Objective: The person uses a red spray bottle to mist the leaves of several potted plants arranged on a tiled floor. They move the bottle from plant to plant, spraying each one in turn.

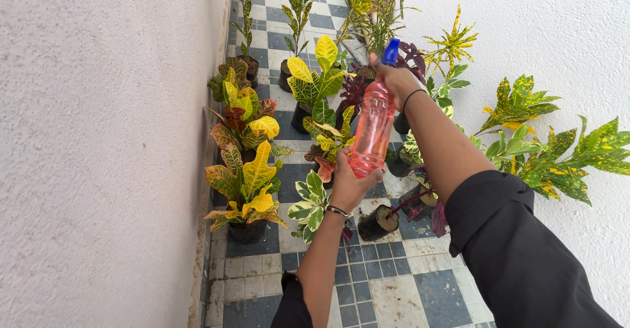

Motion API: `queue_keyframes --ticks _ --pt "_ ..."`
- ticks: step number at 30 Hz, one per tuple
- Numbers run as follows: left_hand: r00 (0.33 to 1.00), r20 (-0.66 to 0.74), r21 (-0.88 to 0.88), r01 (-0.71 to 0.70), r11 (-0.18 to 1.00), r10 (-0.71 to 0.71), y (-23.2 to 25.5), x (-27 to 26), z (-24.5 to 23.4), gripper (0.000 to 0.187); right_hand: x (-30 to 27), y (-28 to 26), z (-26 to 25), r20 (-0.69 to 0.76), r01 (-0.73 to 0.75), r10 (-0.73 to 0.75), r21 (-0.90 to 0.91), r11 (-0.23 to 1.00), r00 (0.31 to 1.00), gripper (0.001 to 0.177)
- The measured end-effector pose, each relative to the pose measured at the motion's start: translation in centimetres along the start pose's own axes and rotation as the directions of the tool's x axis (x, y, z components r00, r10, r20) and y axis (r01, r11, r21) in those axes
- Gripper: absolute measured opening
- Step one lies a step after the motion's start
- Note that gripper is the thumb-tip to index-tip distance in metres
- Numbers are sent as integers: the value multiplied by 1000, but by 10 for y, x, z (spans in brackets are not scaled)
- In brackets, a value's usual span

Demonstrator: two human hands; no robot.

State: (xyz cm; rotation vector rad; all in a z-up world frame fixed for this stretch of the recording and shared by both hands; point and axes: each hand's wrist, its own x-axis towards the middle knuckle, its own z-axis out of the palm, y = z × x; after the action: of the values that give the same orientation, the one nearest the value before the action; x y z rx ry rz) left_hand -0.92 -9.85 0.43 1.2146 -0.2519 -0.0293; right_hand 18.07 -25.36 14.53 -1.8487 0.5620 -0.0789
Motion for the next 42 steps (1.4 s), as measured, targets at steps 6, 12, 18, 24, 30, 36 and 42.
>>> queue_keyframes --ticks 6,12,18,24,30,36,42 --pt "999 49 31 -12 999 11 -30 -6 24 86 9 29 -30 37 50 -53 78 996 998 51" --pt "998 52 103 -26 994 20 -32 -7 30 90 -1 35 -47 86 83 -100 188 979 991 54" --pt "979 141 135 128 983 -147 -40 -12 36 108 -28 41 -47 141 156 -164 69 985 976 60" --pt "953 243 169 139 976 -178 -64 -25 51 111 -54 60 -47 257 167 -148 -51 985 955 67" --pt "816 120 245 528 813 -566 -53 -68 87 109 -84 83 -47 356 24 20 -119 993 934 58" --pt "695 186 24 703 711 -694 -37 -98 104 108 -106 93 -45 372 -43 121 -212 976 920 52" --pt "702 127 118 691 713 -701 -33 -102 115 110 -109 92 -57 353 -24 104 -225 974 930 49"
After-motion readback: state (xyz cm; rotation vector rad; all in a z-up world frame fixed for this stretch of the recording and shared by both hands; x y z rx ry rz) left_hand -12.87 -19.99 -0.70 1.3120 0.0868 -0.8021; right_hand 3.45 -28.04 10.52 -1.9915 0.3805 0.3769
